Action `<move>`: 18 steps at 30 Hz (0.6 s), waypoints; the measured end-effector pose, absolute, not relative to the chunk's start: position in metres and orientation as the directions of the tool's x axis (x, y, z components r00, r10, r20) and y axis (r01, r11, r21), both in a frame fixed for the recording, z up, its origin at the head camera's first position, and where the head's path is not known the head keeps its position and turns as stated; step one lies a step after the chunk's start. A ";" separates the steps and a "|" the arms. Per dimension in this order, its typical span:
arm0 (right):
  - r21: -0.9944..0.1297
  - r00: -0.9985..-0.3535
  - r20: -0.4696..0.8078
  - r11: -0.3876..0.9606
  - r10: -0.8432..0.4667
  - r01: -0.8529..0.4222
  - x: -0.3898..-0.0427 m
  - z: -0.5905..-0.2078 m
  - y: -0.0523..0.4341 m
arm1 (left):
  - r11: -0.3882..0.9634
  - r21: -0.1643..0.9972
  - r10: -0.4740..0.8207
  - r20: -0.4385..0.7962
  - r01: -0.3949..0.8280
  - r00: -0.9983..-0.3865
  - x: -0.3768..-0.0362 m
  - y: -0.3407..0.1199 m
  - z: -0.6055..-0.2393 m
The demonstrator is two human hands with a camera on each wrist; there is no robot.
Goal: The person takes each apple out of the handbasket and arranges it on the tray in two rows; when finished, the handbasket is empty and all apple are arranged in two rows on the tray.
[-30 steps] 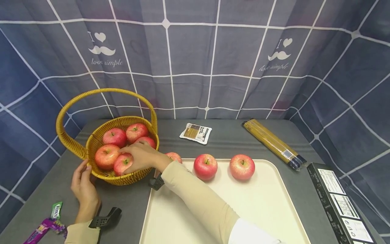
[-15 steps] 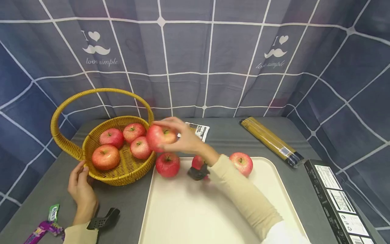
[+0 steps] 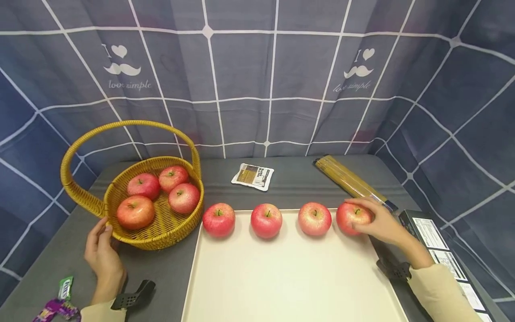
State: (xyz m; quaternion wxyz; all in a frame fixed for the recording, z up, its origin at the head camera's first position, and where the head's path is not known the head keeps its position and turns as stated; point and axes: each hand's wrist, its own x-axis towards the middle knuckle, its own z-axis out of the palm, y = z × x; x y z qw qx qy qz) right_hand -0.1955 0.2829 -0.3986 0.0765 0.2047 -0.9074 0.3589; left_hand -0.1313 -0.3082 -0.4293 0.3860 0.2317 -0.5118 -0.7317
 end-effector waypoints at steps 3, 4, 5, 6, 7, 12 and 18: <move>-0.586 -0.896 0.275 0.678 -0.350 -0.444 -0.188 -0.407 0.288 | -0.177 0.922 -0.801 0.069 0.345 -0.594 -0.132 -0.308 -0.429; -0.578 -0.895 0.268 0.684 -0.356 -0.445 -0.186 -0.406 0.288 | -0.178 0.920 -0.800 0.072 0.350 -0.596 -0.132 -0.308 -0.430; -0.574 -0.894 0.268 0.686 -0.358 -0.447 -0.186 -0.404 0.286 | -0.180 0.917 -0.798 0.075 0.355 -0.598 -0.132 -0.307 -0.430; -0.566 -0.892 0.272 0.690 -0.361 -0.452 -0.186 -0.401 0.283 | -0.180 0.915 -0.799 0.077 0.360 -0.597 -0.132 -0.307 -0.430; -0.562 -0.889 0.277 0.689 -0.364 -0.457 -0.187 -0.396 0.278 | -0.183 0.913 -0.799 0.078 0.366 -0.596 -0.132 -0.307 -0.430; -0.590 -0.861 0.326 0.627 -0.391 -0.509 -0.200 -0.361 0.227 | -0.195 0.903 -0.798 0.081 0.382 -0.598 -0.132 -0.306 -0.429; -0.628 -0.751 0.339 0.459 -0.566 -0.629 -0.226 -0.332 0.102 | -0.183 0.905 -0.797 0.091 0.383 -0.597 -0.133 -0.305 -0.429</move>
